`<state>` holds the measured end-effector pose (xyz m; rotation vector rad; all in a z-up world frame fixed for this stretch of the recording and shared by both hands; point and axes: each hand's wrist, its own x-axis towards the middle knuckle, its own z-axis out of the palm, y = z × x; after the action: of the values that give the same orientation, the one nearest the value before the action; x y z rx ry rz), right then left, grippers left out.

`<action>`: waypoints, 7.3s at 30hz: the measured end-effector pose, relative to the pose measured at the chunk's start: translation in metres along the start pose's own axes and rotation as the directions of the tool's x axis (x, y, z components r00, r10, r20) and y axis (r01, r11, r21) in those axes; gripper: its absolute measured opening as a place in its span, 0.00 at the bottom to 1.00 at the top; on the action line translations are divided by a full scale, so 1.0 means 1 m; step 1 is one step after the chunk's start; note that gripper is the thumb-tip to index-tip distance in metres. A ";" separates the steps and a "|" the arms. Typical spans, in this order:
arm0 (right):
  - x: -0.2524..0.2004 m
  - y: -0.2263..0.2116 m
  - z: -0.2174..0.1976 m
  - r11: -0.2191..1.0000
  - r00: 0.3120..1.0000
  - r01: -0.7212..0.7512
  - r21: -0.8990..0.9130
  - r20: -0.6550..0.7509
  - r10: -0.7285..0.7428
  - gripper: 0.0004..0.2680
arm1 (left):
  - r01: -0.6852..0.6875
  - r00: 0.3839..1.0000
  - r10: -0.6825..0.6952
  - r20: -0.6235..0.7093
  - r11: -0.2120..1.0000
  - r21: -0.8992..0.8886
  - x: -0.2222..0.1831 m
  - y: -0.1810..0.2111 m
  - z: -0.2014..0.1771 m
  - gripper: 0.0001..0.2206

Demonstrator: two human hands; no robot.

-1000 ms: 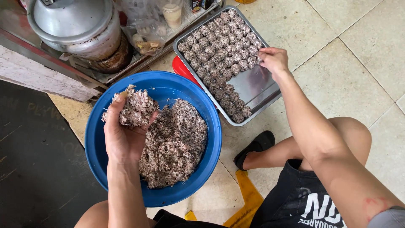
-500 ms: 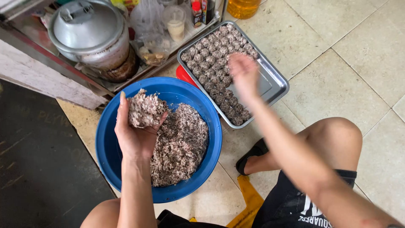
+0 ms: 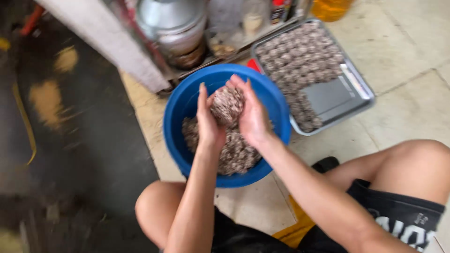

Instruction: Manually form balls from a shredded coconut mixture and place them onto a metal tray.

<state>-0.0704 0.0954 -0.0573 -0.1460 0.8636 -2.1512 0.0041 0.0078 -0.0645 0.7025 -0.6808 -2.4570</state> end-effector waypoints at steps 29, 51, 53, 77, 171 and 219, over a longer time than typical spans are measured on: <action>0.008 -0.061 0.053 -0.110 0.577 0.775 -0.623 0.767 -0.280 0.12 | 0.090 0.994 -0.098 0.054 0.988 0.124 -0.021 0.025 0.020 0.21; 0.046 -0.047 -0.040 0.903 0.911 -0.412 0.125 0.077 0.405 0.18 | 0.013 1.000 -0.013 -0.023 1.000 0.020 -0.017 0.036 0.006 0.23; 0.020 -0.059 0.014 0.917 0.904 -0.376 0.133 -0.166 0.395 0.13 | 0.005 1.000 -0.005 -0.028 1.000 0.005 -0.015 0.035 0.004 0.24; 0.040 -0.018 -0.083 0.913 0.939 -0.344 0.219 0.053 0.341 0.13 | 0.008 0.998 -0.005 -0.057 0.998 0.066 -0.017 0.035 0.001 0.24; 0.127 -0.252 -0.325 -0.363 0.939 -0.294 -0.884 -0.195 -0.285 0.20 | 0.117 0.987 -0.082 -0.137 0.955 0.273 0.006 0.035 0.037 0.29; -0.004 -0.032 0.074 -0.284 0.617 0.700 -0.655 0.755 -0.219 0.15 | -0.116 0.975 0.156 -0.158 0.965 0.235 -0.006 0.018 -0.016 0.21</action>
<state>-0.0612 0.0733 0.0197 -1.9844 2.3148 -1.3377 0.0237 -0.0075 -0.0641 0.9140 -0.9145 -2.1832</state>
